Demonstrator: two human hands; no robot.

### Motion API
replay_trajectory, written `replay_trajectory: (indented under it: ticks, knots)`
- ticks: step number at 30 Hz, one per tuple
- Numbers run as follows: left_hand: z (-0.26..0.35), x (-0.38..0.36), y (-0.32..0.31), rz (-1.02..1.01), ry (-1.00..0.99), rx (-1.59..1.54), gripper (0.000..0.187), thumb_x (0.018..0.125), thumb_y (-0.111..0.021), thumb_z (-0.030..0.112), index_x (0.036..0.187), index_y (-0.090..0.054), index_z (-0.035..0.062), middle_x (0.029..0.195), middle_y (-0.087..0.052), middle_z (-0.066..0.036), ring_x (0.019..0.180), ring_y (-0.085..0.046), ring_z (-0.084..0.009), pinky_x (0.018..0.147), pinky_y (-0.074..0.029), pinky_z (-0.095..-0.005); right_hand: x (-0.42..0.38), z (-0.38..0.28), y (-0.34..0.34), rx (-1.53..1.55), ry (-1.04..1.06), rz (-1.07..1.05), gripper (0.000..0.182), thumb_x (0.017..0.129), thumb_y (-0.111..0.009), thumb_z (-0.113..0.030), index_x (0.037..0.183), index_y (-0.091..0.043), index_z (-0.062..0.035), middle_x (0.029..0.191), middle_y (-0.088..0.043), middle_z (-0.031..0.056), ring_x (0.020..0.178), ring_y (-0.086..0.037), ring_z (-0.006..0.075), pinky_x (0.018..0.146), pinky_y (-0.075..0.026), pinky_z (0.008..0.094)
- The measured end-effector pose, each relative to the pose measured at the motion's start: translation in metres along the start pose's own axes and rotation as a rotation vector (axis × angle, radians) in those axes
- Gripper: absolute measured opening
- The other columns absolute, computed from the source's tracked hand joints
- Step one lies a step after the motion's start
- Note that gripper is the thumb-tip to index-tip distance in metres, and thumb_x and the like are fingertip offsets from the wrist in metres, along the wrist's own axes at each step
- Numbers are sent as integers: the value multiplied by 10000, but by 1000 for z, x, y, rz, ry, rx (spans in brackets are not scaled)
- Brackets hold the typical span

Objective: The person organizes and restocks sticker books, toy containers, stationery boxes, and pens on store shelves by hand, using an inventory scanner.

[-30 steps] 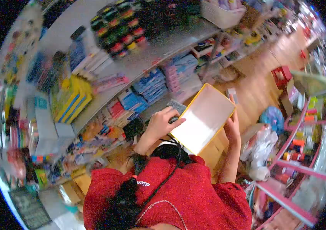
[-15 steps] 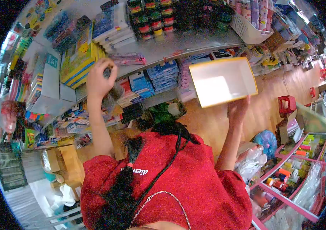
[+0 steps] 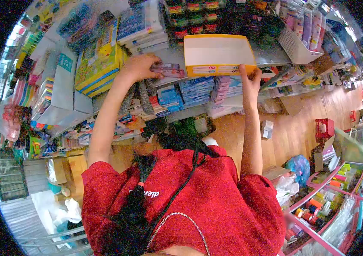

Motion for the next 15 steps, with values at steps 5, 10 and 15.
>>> replay_trajectory:
  ticks: [5,10,15]
  knots:
    - [9,-26,18,9,10,-36,485,679,-712,415,1038,-639,99,1016,-622,-110,939,-605,-314,789,-498,-423,-2,-6,-14,-35,85,-102,461,861,-655,-296,1165,-455,-13,1043,-533,69,926,-485,137,822,-403,256]
    - [38,-74,88,272,54,-126,427,706,-702,346,1045,-641,95,1030,-612,-85,890,-614,-309,765,-505,-399,3,-28,-3,-129,159,-133,448,885,-620,-224,1257,-445,-45,1061,-531,42,862,-489,115,778,-398,242]
    - [79,-46,125,301,72,-129,446,705,-719,289,1090,-618,86,1046,-595,-97,919,-606,-314,781,-489,-371,36,-106,6,-200,450,-366,422,859,-625,-185,1237,-495,-50,1053,-553,48,848,-501,118,756,-404,254]
Point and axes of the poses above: each hand's wrist, its own x-axis towards the middle knuckle, its own y-axis out of the back of the hand, z = x × y, the point moved 6 cm from there along x, towards the middle knuckle
